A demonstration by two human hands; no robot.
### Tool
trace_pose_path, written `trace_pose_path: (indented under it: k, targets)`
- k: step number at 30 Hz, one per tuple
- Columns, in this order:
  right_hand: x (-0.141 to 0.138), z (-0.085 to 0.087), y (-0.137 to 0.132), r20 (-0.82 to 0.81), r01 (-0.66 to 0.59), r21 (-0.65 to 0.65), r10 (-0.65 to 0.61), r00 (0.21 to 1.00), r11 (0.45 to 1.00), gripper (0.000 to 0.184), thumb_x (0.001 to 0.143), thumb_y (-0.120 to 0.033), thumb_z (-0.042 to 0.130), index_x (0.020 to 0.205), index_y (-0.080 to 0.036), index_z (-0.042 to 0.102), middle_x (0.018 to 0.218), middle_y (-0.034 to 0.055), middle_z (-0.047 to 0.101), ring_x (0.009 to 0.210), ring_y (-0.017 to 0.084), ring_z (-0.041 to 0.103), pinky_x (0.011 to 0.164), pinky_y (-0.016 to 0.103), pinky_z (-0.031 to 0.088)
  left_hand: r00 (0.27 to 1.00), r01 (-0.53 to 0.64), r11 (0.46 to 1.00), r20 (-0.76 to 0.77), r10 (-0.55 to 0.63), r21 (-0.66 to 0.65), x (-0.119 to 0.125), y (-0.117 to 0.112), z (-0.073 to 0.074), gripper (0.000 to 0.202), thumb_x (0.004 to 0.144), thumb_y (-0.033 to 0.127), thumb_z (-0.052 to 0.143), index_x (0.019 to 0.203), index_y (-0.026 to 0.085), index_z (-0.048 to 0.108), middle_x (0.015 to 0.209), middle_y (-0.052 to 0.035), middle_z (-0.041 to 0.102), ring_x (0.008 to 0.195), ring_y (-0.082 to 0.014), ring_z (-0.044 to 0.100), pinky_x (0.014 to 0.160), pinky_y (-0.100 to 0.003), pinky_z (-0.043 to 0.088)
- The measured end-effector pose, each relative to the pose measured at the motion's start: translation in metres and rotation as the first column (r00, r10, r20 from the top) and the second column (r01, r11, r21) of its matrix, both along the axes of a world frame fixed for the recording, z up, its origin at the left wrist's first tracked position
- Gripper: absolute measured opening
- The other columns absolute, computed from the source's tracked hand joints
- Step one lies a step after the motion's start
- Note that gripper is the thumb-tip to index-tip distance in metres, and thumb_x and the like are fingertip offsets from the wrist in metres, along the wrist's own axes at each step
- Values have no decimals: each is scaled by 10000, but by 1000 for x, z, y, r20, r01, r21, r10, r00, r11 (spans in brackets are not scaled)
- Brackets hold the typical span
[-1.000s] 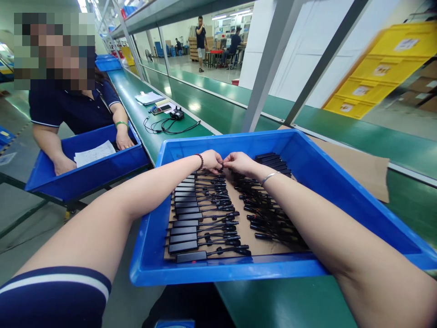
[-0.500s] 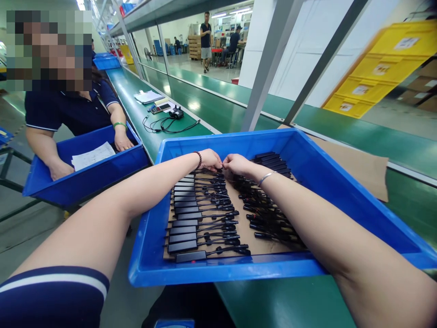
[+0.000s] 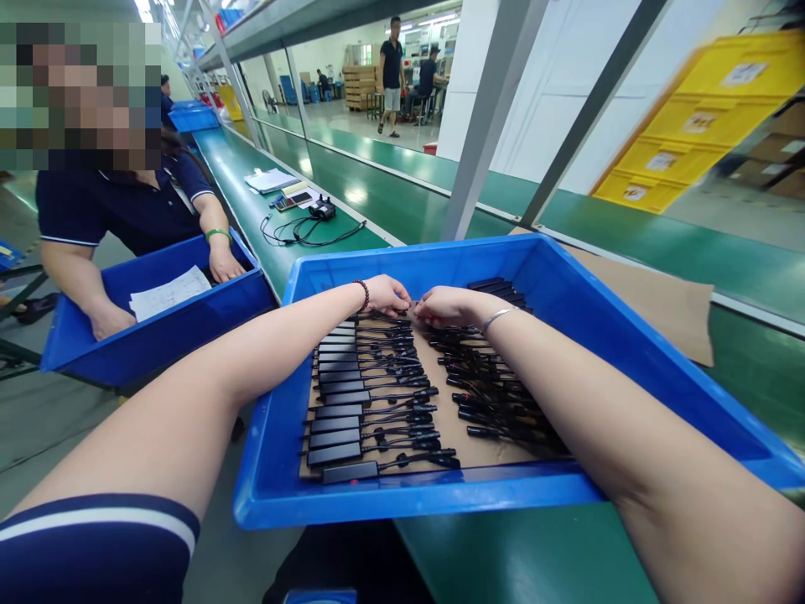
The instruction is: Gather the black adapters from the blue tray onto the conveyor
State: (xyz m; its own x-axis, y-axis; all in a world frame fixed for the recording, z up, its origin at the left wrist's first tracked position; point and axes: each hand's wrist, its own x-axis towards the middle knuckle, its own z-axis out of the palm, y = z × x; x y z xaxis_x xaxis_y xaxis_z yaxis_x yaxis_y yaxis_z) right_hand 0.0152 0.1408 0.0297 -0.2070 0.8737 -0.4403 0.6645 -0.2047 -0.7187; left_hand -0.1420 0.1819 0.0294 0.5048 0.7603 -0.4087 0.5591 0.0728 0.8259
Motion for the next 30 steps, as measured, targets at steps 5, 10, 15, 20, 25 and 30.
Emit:
trace_pose_path:
  k: [5, 10, 15, 20, 25, 30]
  targets:
    - [4, 5, -1, -77, -22, -94, 15, 997, 995, 104, 703, -195, 617, 617, -145, 585, 606, 30, 578, 502, 82, 505, 524, 189, 445, 999, 35, 998, -34, -33, 53, -1, 3, -3, 171, 625, 214, 692, 727, 115, 599, 694, -7, 612, 611, -60, 575, 676, -194, 511]
    - [6, 12, -3, -137, -4, -138, -15, 990, 990, 108, 700, -217, 639, 646, -143, 581, 622, 30, 582, 537, 90, 537, 574, 198, 477, 987, 107, 984, -137, -88, 144, 0, 1, 0, 124, 680, 197, 631, 772, 119, 602, 693, -7, 613, 612, -60, 578, 649, -175, 501]
    - [10, 15, -4, -202, 5, -189, -43, 978, 982, 153, 608, -18, 636, 683, -142, 589, 675, 21, 599, 622, 106, 573, 630, 199, 488, 944, 214, 952, -298, -143, 221, 1, -3, 8, 176, 656, 236, 628, 802, 138, 618, 695, -10, 615, 555, -77, 562, 572, -186, 467]
    - [13, 11, 0, -180, 81, -217, -122, 976, 973, 158, 641, 16, 587, 643, -139, 562, 638, 15, 598, 605, 97, 562, 613, 192, 472, 787, 506, 752, -582, -203, 423, 2, -8, 17, 247, 604, 246, 611, 836, 164, 624, 733, -6, 629, 617, -95, 548, 588, -181, 406]
    - [14, 15, 0, -144, 85, -209, -117, 983, 974, 119, 736, -56, 537, 661, -143, 569, 599, 11, 586, 470, 58, 468, 463, 157, 392, 655, 701, 605, -676, -337, 378, 4, -20, 19, 225, 573, 228, 589, 792, 193, 631, 771, 24, 640, 642, -88, 531, 563, -168, 362]
    - [12, 17, -2, -120, 80, -184, -103, 987, 980, 181, 788, -173, 539, 610, -145, 557, 493, -3, 495, 390, 55, 372, 394, 183, 294, 567, 787, 518, -724, -394, 335, 5, -24, 13, 246, 593, 225, 566, 829, 200, 631, 752, 27, 637, 623, -83, 518, 572, -179, 343]
